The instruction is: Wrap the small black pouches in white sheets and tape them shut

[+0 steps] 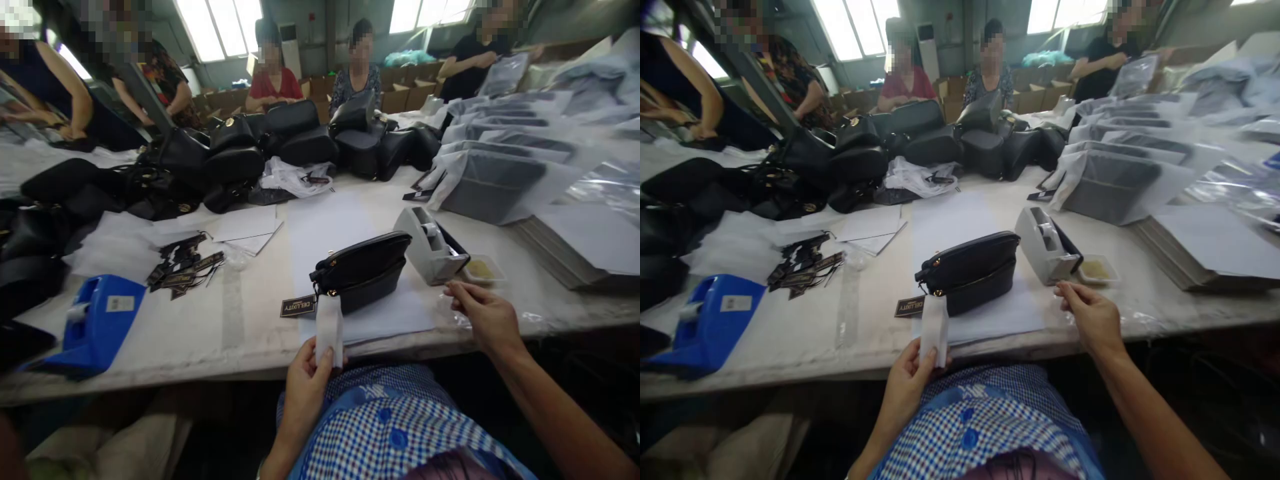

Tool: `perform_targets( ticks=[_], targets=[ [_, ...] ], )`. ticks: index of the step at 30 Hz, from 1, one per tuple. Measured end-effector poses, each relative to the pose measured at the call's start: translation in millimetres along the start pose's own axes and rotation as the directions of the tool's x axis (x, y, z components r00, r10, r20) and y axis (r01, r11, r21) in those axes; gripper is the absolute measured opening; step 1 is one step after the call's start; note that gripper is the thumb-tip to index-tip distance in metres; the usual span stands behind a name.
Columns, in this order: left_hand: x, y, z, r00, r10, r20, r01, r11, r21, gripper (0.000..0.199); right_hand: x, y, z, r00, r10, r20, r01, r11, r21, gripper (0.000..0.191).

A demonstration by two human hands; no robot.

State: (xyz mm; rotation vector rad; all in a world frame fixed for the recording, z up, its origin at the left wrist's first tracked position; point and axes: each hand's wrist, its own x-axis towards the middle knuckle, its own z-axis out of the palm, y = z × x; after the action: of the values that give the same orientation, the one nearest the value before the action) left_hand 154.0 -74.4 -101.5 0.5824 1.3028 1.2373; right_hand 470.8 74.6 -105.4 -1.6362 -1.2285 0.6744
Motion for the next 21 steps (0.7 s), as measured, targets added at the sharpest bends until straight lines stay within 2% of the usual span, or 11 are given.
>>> perform_targets(
  ticks=[2,4,6,8,10,11,12,16,19,21],
  targets=[
    [-1,0,0.7,1.000,0.022,-0.007,-0.022,1.000,0.001,0.053,-24,-19,6,0.995,0.009,0.097,-0.009,1.000,-0.007,0.043],
    [-3,0,1.6,0.999,0.048,-0.007,-0.048,0.999,0.015,0.050,-53,-46,15,0.958,-0.022,0.284,0.012,0.999,0.036,0.036],
    [-4,1,3.2,0.997,0.071,-0.004,-0.071,0.997,0.026,0.047,-83,-73,28,0.848,-0.075,0.524,0.021,0.994,0.108,0.032],
    [-6,2,5.3,0.996,0.089,0.004,-0.089,0.996,0.022,0.045,-107,-95,45,0.700,-0.137,0.701,0.004,0.982,0.188,0.029],
    [-7,4,7.4,0.994,0.104,0.024,-0.104,0.995,0.005,0.044,-123,-107,64,0.591,-0.194,0.783,0.004,0.971,0.238,0.028],
    [-7,5,8.1,0.993,0.111,0.032,-0.111,0.994,0.000,0.043,-127,-109,74,0.568,-0.206,0.797,0.018,0.971,0.238,0.028],
    [-8,6,8.5,0.992,0.121,0.032,-0.121,0.993,0.001,0.043,-128,-109,83,0.568,-0.201,0.798,0.038,0.975,0.218,0.029],
    [-10,6,6.6,0.984,0.177,-0.013,-0.176,0.982,0.065,0.041,-124,-105,105,0.614,-0.129,0.779,0.169,0.985,0.030,0.038],
    [-11,4,3.6,0.982,0.185,-0.026,-0.182,0.978,0.099,0.041,-118,-107,108,0.610,-0.150,0.778,0.301,0.952,-0.052,0.040],
    [-11,4,2.0,0.983,0.181,-0.030,-0.178,0.979,0.097,0.042,-115,-108,107,0.601,-0.160,0.783,0.347,0.935,-0.075,0.040]
  ],
)
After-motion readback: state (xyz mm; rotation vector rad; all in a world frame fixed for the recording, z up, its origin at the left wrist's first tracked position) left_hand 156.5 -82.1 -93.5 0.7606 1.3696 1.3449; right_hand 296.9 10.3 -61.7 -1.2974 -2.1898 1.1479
